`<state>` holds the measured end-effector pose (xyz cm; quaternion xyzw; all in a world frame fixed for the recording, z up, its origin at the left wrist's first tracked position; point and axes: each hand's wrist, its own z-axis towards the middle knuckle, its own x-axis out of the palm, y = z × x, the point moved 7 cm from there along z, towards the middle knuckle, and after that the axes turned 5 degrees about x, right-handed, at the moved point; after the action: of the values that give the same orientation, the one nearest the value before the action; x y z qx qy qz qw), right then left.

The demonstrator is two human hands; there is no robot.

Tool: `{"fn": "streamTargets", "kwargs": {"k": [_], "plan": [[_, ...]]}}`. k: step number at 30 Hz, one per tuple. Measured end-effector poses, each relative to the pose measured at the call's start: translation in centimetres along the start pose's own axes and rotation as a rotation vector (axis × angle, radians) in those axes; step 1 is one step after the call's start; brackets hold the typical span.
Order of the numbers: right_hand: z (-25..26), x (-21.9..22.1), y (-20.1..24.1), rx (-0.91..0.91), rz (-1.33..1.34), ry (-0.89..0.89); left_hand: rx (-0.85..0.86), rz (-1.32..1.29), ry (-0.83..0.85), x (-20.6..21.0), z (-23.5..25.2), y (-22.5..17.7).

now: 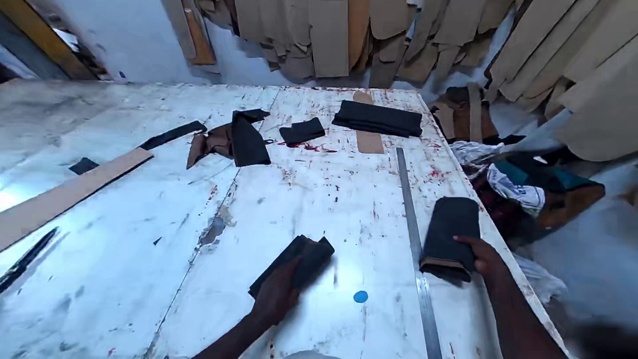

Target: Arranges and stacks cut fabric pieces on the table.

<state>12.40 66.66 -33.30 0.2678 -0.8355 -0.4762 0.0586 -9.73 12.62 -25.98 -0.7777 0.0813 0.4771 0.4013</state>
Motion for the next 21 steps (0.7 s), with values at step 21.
{"fn": "streamTargets", "kwargs": {"k": [21], "plan": [[-30.1, 31.5, -5.6, -0.010, 0.274, 0.434, -0.032, -0.175, -0.523, -17.2, -3.2, -1.3]]}}
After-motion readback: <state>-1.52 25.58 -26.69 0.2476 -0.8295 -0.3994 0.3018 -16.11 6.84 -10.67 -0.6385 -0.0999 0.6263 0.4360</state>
